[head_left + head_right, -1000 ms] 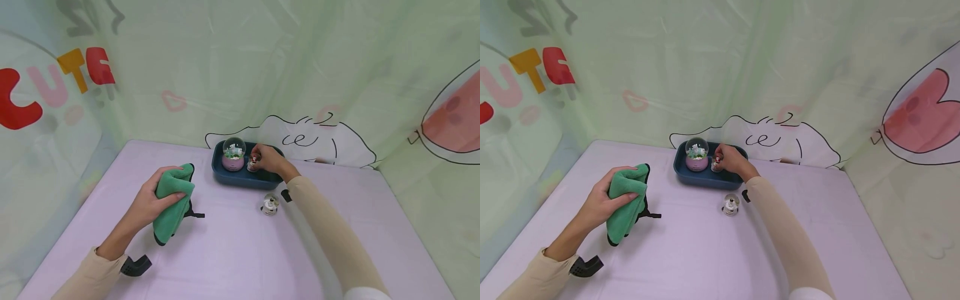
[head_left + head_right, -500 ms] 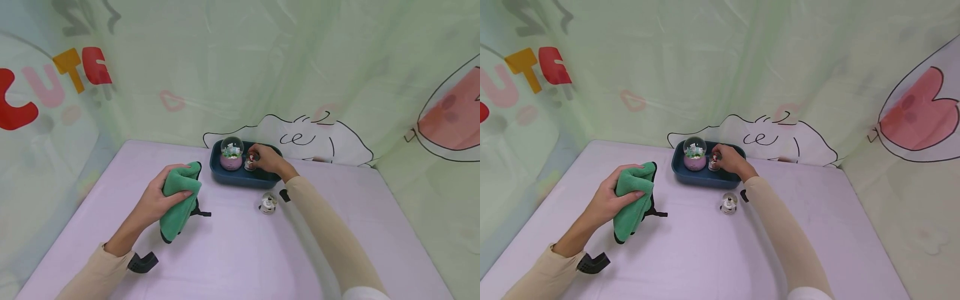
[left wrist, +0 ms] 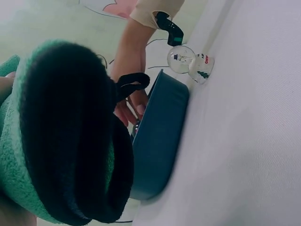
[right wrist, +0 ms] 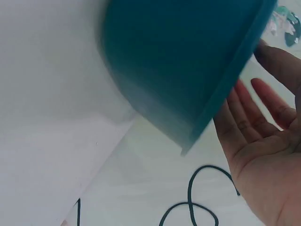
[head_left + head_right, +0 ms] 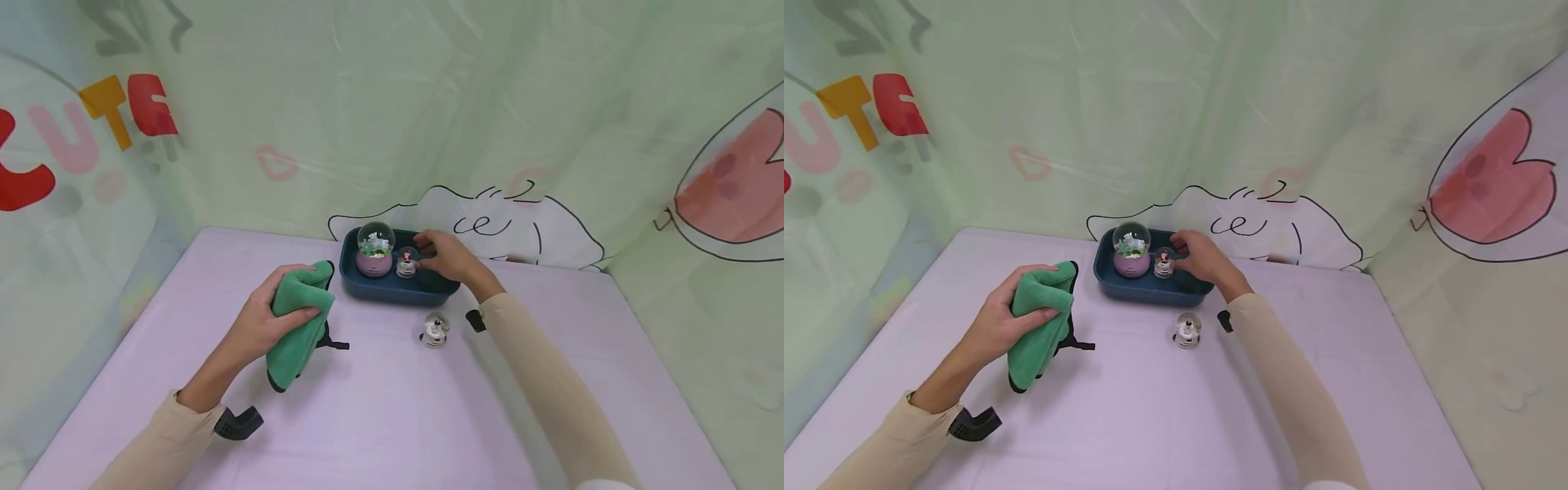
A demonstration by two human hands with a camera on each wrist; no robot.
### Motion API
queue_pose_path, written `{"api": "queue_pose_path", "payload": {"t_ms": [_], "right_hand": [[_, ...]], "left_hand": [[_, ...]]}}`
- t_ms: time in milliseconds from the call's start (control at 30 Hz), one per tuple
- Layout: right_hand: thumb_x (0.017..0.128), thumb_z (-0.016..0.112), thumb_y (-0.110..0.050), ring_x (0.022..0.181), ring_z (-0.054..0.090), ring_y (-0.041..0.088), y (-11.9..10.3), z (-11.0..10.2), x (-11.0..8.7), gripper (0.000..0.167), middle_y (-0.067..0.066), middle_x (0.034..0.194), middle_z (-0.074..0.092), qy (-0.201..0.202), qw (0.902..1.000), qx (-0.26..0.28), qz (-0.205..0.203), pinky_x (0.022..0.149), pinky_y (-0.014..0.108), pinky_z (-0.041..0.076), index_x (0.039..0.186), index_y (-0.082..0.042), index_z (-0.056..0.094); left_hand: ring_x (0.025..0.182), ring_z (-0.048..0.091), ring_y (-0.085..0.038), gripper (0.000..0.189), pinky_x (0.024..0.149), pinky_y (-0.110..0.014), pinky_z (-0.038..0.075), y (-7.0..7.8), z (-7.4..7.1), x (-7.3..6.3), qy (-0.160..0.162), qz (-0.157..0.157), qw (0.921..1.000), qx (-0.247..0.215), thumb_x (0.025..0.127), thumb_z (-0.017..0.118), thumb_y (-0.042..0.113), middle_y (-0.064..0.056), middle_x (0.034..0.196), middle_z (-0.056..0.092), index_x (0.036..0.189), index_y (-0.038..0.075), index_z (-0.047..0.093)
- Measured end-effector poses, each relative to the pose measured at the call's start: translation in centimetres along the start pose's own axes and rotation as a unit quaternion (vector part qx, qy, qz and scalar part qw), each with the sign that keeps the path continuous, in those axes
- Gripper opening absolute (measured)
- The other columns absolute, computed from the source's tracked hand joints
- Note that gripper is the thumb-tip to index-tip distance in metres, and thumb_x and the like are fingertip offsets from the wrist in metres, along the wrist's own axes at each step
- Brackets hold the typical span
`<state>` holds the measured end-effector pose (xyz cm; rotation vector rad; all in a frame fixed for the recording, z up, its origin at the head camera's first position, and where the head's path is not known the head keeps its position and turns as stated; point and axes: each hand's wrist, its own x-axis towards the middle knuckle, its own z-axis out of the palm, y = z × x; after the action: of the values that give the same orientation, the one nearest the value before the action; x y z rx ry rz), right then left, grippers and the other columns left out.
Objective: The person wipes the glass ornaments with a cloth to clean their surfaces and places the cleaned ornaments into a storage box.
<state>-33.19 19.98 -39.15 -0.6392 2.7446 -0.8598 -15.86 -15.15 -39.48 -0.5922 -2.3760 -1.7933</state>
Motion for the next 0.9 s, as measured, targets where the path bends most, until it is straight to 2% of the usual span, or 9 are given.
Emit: {"api": "queue_pose_path", "payload": {"t_ms": [267, 433, 533, 667, 800, 900], "right_hand": [[0.095, 0.073, -0.016, 0.121, 0.062, 0.033, -0.5, -1.0, -2.5, 0.046, 0.016, 0.129, 0.065, 0.04, 0.9989, 0.009, -0.025, 0.106, 0.051, 0.046, 0.136, 0.0, 0.058], [0.096, 0.073, -0.019, 0.115, 0.064, 0.026, -1.7, -1.4, -4.5, 0.039, 0.011, 0.123, 0.068, 0.051, 0.9975, 0.027, -0.041, 0.1, 0.045, 0.052, 0.13, -0.005, 0.063], [0.095, 0.073, -0.018, 0.107, 0.065, 0.022, -2.3, -1.5, -5.7, 0.031, 0.007, 0.116, 0.069, 0.036, 0.997, 0.04, -0.056, 0.094, 0.04, 0.055, 0.124, -0.008, 0.067], [0.094, 0.074, -0.017, 0.1, 0.066, 0.018, -2.8, -1.4, -7.0, 0.026, 0.006, 0.112, 0.071, -0.006, 0.9945, 0.064, -0.082, 0.088, 0.037, 0.056, 0.119, -0.011, 0.069], [0.093, 0.075, -0.014, 0.101, 0.067, 0.016, -2.6, -1.1, -7.9, 0.028, 0.008, 0.114, 0.072, -0.052, 0.9907, 0.082, -0.095, 0.09, 0.037, 0.056, 0.119, -0.01, 0.068], [0.092, 0.077, -0.017, 0.103, 0.068, 0.015, -2.3, -0.9, -8.6, 0.03, 0.004, 0.115, 0.072, -0.068, 0.9895, 0.08, -0.099, 0.092, 0.039, 0.055, 0.12, -0.009, 0.068]], "left_hand": [[0.113, 0.06, -0.022, 0.06, 0.091, -0.035, 0.054, 0.1, 0.0, 0.5, -0.002, 0.008, 0.9999, -0.007, 0.09, 0.078, 0.011, -0.002, 0.135, 0.059, 0.143, 0.023, 0.052], [0.113, 0.06, -0.023, 0.06, 0.091, -0.038, 0.054, 0.4, 0.0, 1.0, -0.005, 0.007, 0.9999, -0.013, 0.091, 0.077, 0.012, -0.001, 0.137, 0.058, 0.143, 0.025, 0.051], [0.113, 0.06, -0.023, 0.06, 0.091, -0.038, 0.054, 0.6, 0.2, 1.2, -0.008, 0.007, 0.9998, -0.019, 0.091, 0.077, 0.012, 0.0, 0.137, 0.057, 0.143, 0.026, 0.051], [0.114, 0.06, -0.023, 0.061, 0.092, -0.037, 0.053, 1.0, 0.5, 1.5, -0.014, 0.014, 0.9995, -0.026, 0.09, 0.078, 0.011, 0.0, 0.139, 0.057, 0.143, 0.025, 0.051], [0.116, 0.06, -0.022, 0.062, 0.093, -0.037, 0.053, 1.3, 0.7, 1.9, -0.019, 0.021, 0.9992, -0.029, 0.09, 0.078, 0.01, 0.001, 0.14, 0.056, 0.143, 0.025, 0.051], [0.116, 0.06, -0.021, 0.062, 0.093, -0.037, 0.053, 1.5, 0.9, 2.2, -0.022, 0.027, 0.999, -0.029, 0.089, 0.079, 0.011, 0.002, 0.141, 0.056, 0.143, 0.026, 0.052]]}}
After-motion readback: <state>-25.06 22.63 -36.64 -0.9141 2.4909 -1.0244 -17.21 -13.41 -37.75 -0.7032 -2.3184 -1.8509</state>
